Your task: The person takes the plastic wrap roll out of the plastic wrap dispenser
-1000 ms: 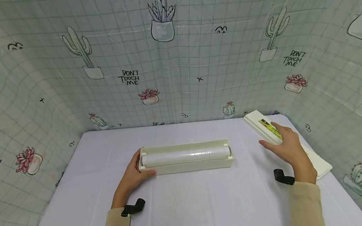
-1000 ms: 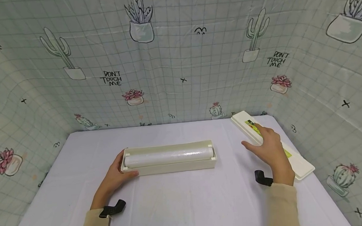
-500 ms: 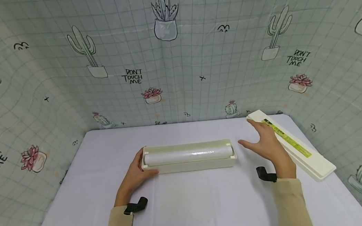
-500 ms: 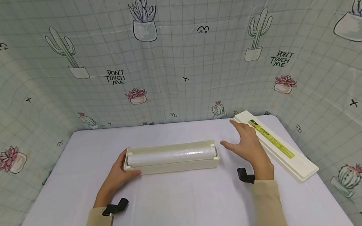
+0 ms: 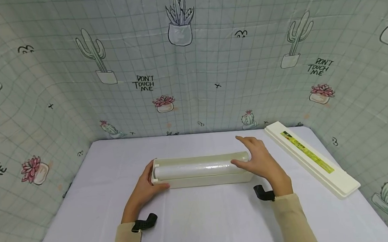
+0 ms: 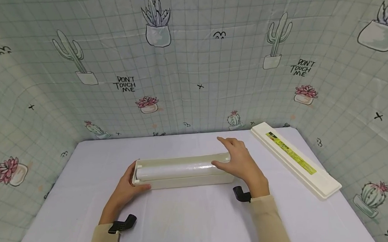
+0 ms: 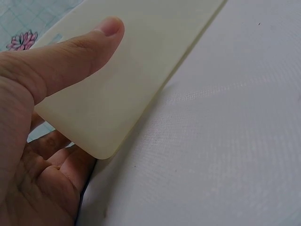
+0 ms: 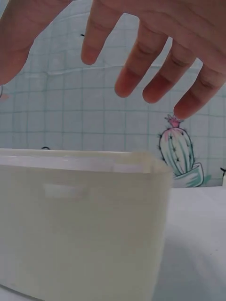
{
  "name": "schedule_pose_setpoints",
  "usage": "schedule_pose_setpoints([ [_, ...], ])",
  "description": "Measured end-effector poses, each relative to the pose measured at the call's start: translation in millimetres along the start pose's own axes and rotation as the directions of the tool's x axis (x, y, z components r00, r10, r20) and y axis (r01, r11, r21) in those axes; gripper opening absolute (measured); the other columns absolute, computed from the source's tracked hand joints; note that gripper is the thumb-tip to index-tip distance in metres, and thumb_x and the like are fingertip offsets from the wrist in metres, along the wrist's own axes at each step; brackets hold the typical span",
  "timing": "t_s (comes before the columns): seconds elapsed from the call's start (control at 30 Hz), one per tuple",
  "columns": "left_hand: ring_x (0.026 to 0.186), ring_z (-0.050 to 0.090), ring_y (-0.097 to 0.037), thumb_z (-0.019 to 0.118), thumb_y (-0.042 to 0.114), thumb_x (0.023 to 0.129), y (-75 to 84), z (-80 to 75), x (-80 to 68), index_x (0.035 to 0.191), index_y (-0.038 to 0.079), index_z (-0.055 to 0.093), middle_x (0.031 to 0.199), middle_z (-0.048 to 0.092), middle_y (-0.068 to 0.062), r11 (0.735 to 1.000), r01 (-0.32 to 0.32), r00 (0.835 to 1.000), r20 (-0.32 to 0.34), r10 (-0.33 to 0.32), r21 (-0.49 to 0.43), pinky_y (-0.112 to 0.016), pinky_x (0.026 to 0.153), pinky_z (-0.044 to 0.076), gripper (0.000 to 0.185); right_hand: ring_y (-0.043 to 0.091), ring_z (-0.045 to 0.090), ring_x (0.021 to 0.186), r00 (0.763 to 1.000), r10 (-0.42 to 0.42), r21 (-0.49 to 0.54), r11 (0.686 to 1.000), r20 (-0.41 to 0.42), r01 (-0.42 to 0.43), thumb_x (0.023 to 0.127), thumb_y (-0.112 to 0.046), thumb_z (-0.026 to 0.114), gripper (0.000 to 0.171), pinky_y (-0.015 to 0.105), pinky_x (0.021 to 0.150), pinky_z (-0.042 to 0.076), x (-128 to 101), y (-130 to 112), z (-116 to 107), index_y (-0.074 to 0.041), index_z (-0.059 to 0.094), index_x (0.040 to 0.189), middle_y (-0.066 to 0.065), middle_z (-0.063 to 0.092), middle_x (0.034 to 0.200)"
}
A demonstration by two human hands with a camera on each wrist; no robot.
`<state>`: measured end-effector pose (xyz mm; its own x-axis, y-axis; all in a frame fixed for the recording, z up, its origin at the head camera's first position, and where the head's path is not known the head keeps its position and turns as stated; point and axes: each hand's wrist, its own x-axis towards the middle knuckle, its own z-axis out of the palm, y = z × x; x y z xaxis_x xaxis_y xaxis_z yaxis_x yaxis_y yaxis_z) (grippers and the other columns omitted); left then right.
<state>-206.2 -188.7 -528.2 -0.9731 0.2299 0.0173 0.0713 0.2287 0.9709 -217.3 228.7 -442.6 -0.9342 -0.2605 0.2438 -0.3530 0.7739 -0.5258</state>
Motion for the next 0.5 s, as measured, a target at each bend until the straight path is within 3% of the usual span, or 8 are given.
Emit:
schedule_pose_setpoints([
  [0.5, 0.128, 0.052, -0.027, 0.091, 0.014, 0.079, -1.8, 0.5, 0.0, 0.164, 0.018, 0.021, 0.154, 0.044, -0.011, 1.000, 0.015, 1.000, -0.008, -0.015, 0.021, -0.025, 0.097, 0.049, 0.109, 0.038, 0.053, 0.125, 0.999, -0.053, 0.002, 0.999, 0.011, 0.053, 0.085, -0.035, 0.084, 0.063, 0.058, 0.104, 0.045, -0.9, -7.2, 18.3, -0.011, 0.062, 0.139, 0.017, 0.060, 0.134],
])
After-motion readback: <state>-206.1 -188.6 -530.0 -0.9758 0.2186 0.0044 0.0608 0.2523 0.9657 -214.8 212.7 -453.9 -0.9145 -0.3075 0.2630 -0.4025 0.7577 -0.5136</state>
